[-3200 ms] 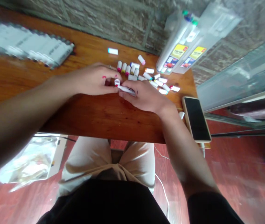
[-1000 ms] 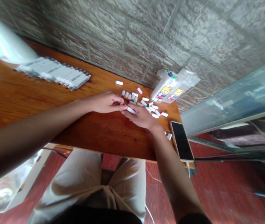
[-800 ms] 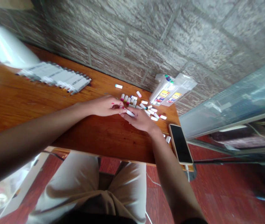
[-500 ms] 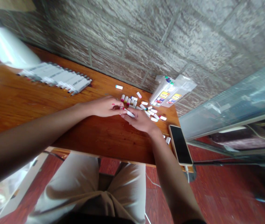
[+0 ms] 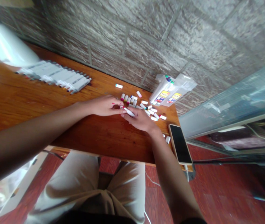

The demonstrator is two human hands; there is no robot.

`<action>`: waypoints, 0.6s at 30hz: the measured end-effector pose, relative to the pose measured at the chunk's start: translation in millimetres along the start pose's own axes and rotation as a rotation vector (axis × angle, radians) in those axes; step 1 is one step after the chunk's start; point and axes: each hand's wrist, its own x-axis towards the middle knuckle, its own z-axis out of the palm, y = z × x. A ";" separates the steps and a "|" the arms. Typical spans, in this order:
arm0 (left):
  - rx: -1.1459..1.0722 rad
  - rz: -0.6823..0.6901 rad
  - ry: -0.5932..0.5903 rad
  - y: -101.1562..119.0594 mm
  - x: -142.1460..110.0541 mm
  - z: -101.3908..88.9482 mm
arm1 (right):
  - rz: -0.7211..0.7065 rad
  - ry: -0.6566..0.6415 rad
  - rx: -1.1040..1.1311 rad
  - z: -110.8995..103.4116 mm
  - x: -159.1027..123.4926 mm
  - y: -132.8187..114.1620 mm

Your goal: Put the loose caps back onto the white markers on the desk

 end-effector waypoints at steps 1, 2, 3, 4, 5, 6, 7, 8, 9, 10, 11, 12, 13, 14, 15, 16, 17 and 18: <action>-0.003 0.000 0.000 -0.2 0.0 0.0 | -0.003 0.002 0.001 0.0 0.1 0.4; -0.006 0.001 0.001 -0.5 0.1 0.1 | -0.010 0.004 0.002 0.1 0.1 0.7; -0.009 0.004 0.003 -0.9 0.2 0.2 | -0.020 0.005 0.005 0.1 0.1 0.9; -0.012 0.008 0.004 -1.2 0.2 0.4 | -0.029 0.004 0.008 0.2 0.1 1.1; -0.014 0.012 0.003 -1.6 0.3 0.6 | -0.036 0.004 0.011 0.4 0.2 1.2; -0.016 0.016 0.001 -1.9 0.3 0.7 | -0.038 0.007 0.012 0.6 0.2 1.3; -0.016 0.020 -0.003 -2.0 0.4 0.8 | -0.037 0.011 0.010 0.9 0.2 1.5; -0.013 0.021 -0.007 -2.1 0.3 0.8 | -0.035 0.016 0.006 1.2 0.3 1.6; -0.007 0.020 -0.010 -2.1 0.2 0.7 | -0.032 0.022 -0.002 1.4 0.3 1.7; 0.000 0.017 -0.010 -2.0 0.1 0.5 | -0.029 0.026 -0.012 1.6 0.3 1.7; 0.006 0.014 -0.008 -1.8 0.0 0.2 | -0.030 0.029 -0.023 1.7 0.2 1.7; 0.009 0.009 -0.004 -1.8 -0.2 0.0 | -0.033 0.027 -0.035 1.7 -0.1 1.5; 0.008 0.004 0.002 -1.9 -0.4 -0.1 | -0.037 0.026 -0.047 1.6 -0.4 1.1; 0.003 0.001 0.010 -2.3 -0.5 -0.1 | -0.039 0.025 -0.061 1.4 -0.8 0.4; -0.003 0.000 0.014 -3.2 -0.6 0.2 | -0.040 0.025 -0.075 1.1 -1.3 -0.6; -0.009 0.001 0.020 -4.4 -0.6 0.8 | -0.040 0.024 -0.087 0.8 -1.9 -1.8; -0.017 0.004 0.027 -6.2 -0.6 1.9 | -0.038 0.021 -0.099 0.5 -2.4 -3.3; -0.028 0.010 0.036 -8.2 -0.7 3.3 | -0.035 0.019 -0.108 0.1 -2.9 -5.0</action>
